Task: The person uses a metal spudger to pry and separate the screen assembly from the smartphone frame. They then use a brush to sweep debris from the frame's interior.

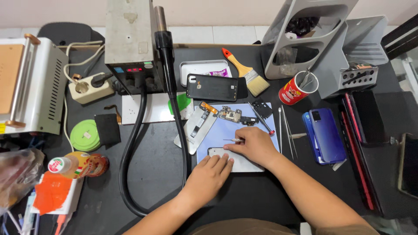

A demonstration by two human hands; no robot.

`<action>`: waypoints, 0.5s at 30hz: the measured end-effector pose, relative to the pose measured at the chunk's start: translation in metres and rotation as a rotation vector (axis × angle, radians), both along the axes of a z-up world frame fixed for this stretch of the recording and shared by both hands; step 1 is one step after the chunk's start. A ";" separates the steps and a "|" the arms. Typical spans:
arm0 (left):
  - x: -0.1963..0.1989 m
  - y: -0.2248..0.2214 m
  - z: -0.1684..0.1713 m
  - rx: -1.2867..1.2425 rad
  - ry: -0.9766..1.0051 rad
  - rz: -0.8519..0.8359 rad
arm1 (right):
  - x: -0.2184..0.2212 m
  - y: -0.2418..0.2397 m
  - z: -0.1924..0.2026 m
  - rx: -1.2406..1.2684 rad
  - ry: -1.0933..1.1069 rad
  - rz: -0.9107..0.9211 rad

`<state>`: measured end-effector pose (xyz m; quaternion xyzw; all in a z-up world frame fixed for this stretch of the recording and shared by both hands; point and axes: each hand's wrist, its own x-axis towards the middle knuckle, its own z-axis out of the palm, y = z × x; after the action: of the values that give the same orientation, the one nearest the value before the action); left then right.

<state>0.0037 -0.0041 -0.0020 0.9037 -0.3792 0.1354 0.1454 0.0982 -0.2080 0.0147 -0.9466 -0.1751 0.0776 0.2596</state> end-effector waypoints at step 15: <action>-0.002 0.000 0.005 -0.002 0.017 -0.010 | 0.003 -0.015 0.003 0.158 0.160 0.110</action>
<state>0.0021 -0.0037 0.0028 0.9027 -0.3825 0.1274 0.1503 0.1008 -0.2229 0.0177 -0.9030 -0.2109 0.1527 0.3419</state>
